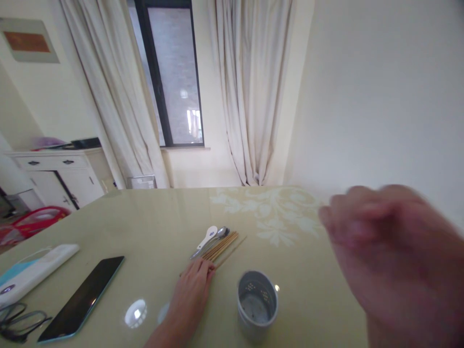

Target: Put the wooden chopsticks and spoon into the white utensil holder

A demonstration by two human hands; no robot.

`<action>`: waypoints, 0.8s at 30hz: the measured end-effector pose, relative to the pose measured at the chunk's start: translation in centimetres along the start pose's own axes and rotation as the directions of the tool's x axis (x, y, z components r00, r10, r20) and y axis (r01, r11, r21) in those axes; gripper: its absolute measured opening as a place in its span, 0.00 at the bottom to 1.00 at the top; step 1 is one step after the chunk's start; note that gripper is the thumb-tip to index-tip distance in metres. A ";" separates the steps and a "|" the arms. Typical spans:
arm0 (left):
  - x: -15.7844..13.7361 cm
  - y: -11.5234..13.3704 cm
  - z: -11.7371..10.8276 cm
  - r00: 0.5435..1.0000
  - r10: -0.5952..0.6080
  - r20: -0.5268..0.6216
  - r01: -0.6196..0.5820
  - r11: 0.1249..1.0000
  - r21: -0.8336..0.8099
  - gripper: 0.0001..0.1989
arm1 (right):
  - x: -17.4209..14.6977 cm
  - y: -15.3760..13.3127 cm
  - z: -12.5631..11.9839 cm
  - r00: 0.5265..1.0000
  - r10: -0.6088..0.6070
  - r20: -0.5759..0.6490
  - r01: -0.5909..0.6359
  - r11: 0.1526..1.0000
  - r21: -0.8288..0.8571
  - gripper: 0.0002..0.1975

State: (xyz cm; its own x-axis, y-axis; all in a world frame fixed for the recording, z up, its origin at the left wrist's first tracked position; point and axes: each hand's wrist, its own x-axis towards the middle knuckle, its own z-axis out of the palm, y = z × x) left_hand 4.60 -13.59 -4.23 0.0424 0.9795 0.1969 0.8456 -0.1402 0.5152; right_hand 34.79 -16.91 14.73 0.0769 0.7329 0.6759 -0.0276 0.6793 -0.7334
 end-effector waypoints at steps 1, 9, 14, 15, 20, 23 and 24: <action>0.1 0.1 0.0 0.999 -0.004 -0.040 0.002 0.998 -0.061 0.12 | 1.4 0.2 0.9 1.000 0.007 0.019 -0.007 1.000 -0.010 0.13; 2.7 6.9 -5.1 0.989 0.003 -0.149 -0.089 0.811 -0.578 0.16 | 4.6 5.7 4.3 0.905 0.276 0.323 -0.098 0.875 -0.474 0.25; 4.8 12.2 -9.6 0.953 0.303 0.012 -0.236 0.766 -0.599 0.10 | 4.6 5.8 4.7 0.974 0.153 0.165 -0.131 0.982 -0.137 0.17; 5.2 12.5 -10.1 0.942 0.336 0.012 -0.265 0.763 -0.590 0.10 | 4.7 5.5 4.6 0.985 0.119 0.128 -0.114 0.992 -0.048 0.15; 7.8 9.9 -9.6 0.927 0.372 0.040 -0.328 0.859 -0.393 0.18 | 5.2 4.1 2.4 0.992 0.106 0.070 -0.110 0.993 0.044 0.14; 9.1 6.3 -7.5 0.948 0.236 0.211 -0.225 0.971 -0.075 0.15 | 5.1 3.9 1.6 0.917 0.282 0.281 -0.250 0.957 -0.145 0.15; 9.3 5.1 -6.7 0.943 0.177 0.280 -0.194 0.980 0.033 0.11 | 4.9 4.0 1.6 0.868 0.347 0.355 -0.286 0.934 -0.213 0.15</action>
State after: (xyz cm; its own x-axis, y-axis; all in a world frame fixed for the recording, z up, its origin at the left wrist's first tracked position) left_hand 5.77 -6.12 5.80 0.3387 0.9399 0.0430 0.8387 -0.3223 0.4390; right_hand 33.46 -10.52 15.20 -0.2968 0.8853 0.3579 0.1642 0.4165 -0.8942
